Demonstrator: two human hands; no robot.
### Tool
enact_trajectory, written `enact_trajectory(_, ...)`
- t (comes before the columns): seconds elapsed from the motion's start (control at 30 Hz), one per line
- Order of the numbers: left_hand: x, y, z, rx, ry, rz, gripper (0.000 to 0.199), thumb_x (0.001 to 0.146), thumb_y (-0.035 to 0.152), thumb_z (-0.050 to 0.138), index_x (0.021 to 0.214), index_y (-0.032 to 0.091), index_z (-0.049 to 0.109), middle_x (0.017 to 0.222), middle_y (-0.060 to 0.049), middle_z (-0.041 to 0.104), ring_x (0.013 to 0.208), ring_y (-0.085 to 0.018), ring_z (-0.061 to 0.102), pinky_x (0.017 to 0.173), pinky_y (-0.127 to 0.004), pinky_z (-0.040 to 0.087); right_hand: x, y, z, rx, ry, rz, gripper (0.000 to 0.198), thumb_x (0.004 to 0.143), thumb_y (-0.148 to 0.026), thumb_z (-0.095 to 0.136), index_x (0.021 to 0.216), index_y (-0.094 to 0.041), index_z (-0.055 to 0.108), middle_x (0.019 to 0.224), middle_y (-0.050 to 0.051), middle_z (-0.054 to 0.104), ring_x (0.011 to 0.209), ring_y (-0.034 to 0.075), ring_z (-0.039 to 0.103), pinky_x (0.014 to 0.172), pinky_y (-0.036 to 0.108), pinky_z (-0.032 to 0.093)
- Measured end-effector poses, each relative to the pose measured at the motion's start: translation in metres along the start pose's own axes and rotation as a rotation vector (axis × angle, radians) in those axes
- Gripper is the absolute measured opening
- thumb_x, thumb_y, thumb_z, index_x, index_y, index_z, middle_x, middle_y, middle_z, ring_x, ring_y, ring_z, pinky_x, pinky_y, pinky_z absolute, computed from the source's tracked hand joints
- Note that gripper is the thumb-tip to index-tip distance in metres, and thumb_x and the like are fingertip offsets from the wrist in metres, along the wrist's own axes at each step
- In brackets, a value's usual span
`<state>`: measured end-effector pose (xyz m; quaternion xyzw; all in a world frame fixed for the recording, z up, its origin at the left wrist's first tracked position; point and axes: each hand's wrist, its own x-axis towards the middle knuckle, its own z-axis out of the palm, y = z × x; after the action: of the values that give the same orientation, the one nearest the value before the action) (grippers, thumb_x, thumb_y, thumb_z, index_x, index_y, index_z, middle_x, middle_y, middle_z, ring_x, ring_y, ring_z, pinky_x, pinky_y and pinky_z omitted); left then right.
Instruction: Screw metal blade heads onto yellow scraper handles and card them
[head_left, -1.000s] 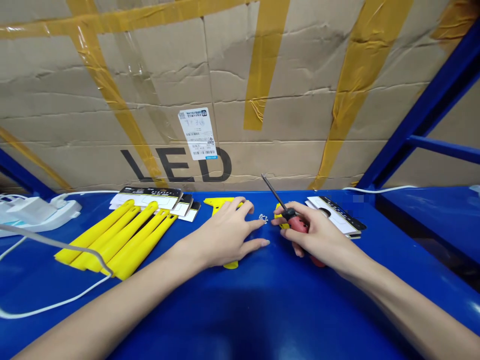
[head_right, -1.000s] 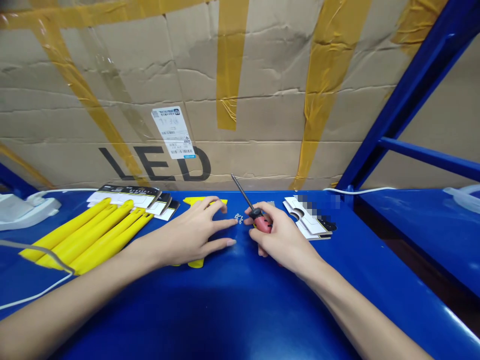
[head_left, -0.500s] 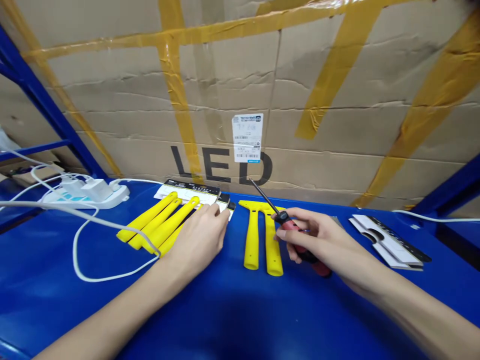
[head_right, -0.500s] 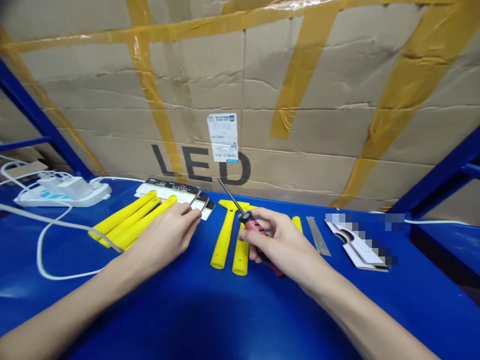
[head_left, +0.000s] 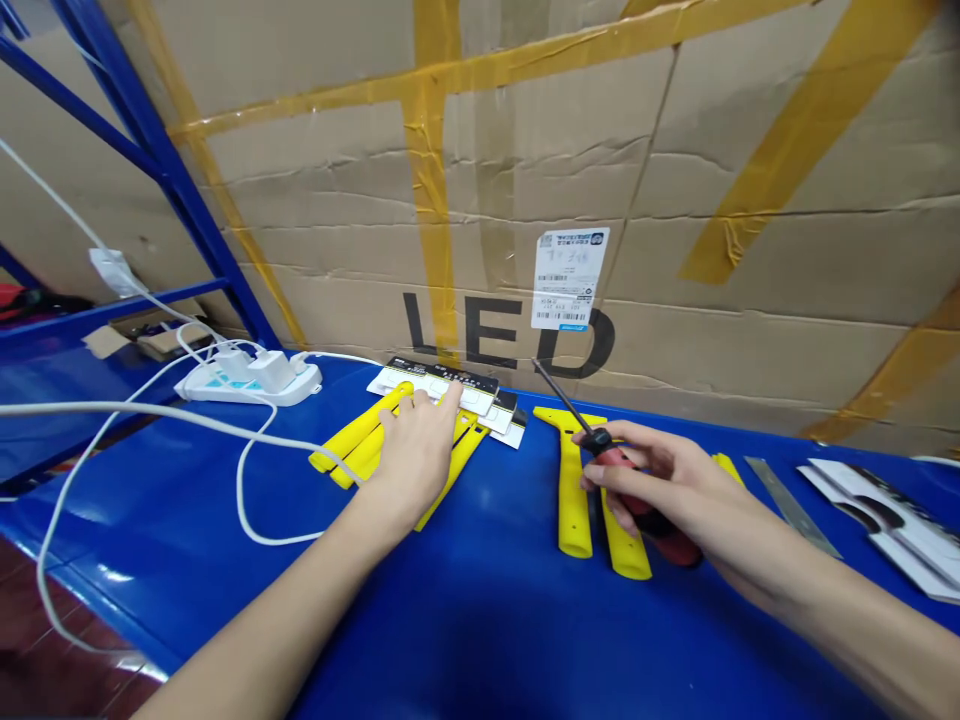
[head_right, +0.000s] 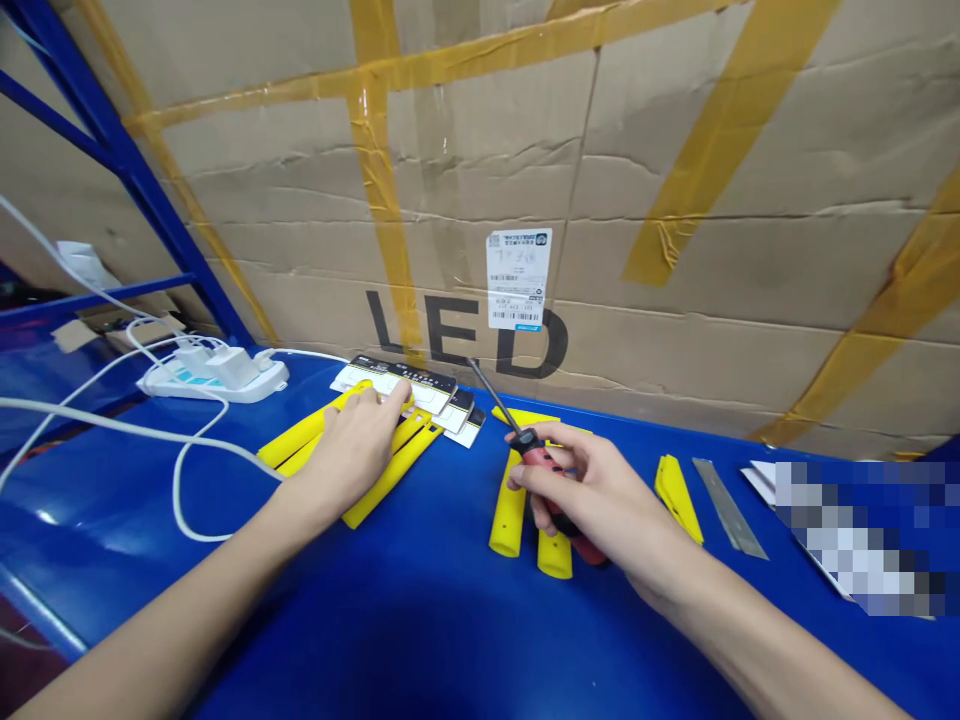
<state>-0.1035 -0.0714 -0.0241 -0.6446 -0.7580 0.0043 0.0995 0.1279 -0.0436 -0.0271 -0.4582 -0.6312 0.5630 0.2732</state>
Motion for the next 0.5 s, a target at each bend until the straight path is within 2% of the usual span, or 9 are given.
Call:
enact_trajectory(0.07,0.000,0.001,0.000,0.001,0.054,0.024,0.052,0.088,-0.002,0.028,0.133,0.016,0.047,0.114,-0.022,0.060,0.108,-0.038,0.060,0.085,-0.054,0.049,0.002,0.003,-0.004,-0.043,0.074,0.011,0.032,0.079,-0.044,0.072,0.100,-0.022,0.066,0.046,-0.006,0.050,0.043,0.011,0.044,0.042,0.021,0.031)
enact_trajectory(0.17,-0.002,0.008,-0.003,-0.052,0.178,0.072,0.042,0.094,0.006,0.031,0.131,0.017,0.047,0.112,-0.019,0.059,0.093,-0.033,0.065,0.074,-0.046,0.053,0.004,0.004,-0.012,-0.058,0.250,0.032,0.039,0.077,-0.052,0.074,0.098,-0.020,0.069,0.040,-0.006,0.045,0.040,0.011,0.039,0.039,0.021,0.025)
enact_trajectory(0.27,-0.008,0.021,-0.007,-0.203,0.268,0.237,0.034,0.099,0.014,0.033,0.129,0.023,0.047,0.117,-0.013,0.058,0.086,-0.026,0.066,0.069,-0.038,0.054,0.004,0.005,-0.026,-0.005,0.349,0.023,0.042,0.076,-0.060,0.073,0.088,-0.021,0.066,0.041,-0.003,0.047,0.042,0.011,0.039,0.037,0.020,0.019)
enact_trajectory(0.4,-0.015,0.040,-0.013,-0.390,0.282,0.556,0.022,0.102,0.021,0.038,0.118,0.025,0.052,0.118,-0.007,0.062,0.095,-0.022,0.066,0.079,-0.035,0.055,-0.003,0.010,-0.051,0.096,0.226,0.025,0.045,0.075,-0.062,0.073,0.069,-0.023,0.053,0.041,-0.002,0.048,0.041,0.010,0.035,0.034,0.021,0.015)
enact_trajectory(0.5,-0.012,0.050,-0.019,-0.462,0.292,0.676,0.021,0.102,0.024,0.041,0.118,0.025,0.054,0.116,-0.007,0.063,0.098,-0.021,0.066,0.083,-0.034,0.056,-0.015,0.012,-0.068,0.072,0.218,0.028,0.053,0.067,-0.058,0.081,0.058,-0.023,0.043,0.042,-0.002,0.048,0.042,0.011,0.038,0.034,0.021,0.017)
